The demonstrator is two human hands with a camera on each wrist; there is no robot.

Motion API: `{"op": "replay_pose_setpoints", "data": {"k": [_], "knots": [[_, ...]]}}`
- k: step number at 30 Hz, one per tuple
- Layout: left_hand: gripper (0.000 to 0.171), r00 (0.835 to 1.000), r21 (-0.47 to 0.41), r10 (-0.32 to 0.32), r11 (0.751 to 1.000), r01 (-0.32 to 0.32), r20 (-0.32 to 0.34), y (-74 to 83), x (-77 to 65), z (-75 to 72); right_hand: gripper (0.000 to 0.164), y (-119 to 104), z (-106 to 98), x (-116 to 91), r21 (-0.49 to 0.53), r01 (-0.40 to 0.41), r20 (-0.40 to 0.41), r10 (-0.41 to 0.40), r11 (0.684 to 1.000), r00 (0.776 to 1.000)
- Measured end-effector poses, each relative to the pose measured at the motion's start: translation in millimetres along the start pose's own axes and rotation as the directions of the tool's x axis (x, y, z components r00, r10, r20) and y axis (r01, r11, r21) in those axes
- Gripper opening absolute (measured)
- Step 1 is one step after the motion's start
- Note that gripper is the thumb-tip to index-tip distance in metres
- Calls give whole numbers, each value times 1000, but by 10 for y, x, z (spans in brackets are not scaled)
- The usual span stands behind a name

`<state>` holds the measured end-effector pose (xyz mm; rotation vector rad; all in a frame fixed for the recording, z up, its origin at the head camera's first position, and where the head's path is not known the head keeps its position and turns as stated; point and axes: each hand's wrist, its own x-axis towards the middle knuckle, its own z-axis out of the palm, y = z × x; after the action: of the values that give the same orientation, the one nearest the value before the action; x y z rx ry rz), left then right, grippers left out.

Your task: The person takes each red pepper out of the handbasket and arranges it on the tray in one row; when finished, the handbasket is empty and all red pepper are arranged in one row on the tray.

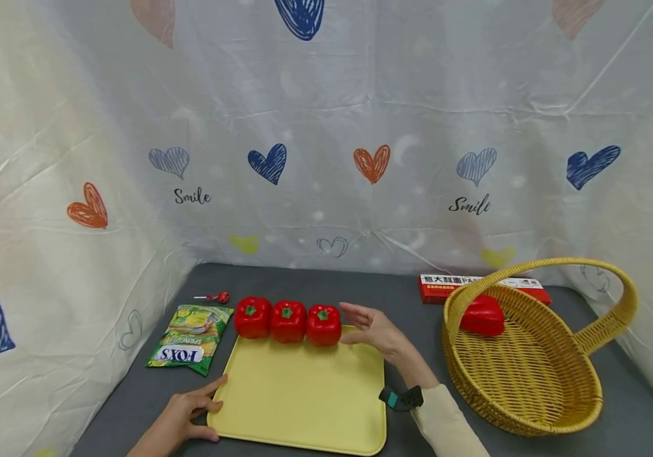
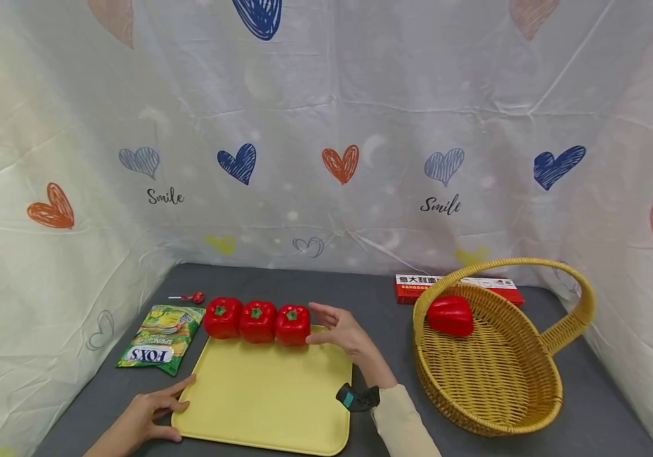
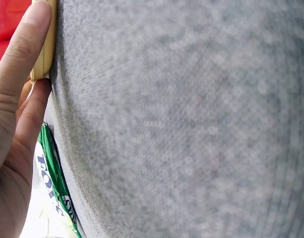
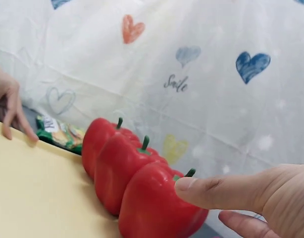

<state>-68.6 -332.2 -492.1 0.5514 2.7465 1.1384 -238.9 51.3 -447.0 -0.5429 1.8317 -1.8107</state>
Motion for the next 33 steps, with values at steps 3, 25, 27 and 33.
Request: {"op": "replay_pose_setpoints", "data": {"k": [3,25,27,33], "knots": [[46,1000,1,13,1000,-13,-9,-18,-19,-7,72,-45,-67,-213,20,13,28,-13,1000,1000],[55,998,-3,48,999,-48,-27,-77,-98,-35,39,-139,-1694,-1811,315,-87,-24,100,945,995],[55,999,-8,42,999,-42,-23,-78,-93,-34,32,-95,-1817,-1769,337,-125,-79,160,933,984],[54,998,2,53,999,-53,-25,-90,-88,-22,12,-33,-2016,-1592,381,-244,-213,342,892,915]]}}
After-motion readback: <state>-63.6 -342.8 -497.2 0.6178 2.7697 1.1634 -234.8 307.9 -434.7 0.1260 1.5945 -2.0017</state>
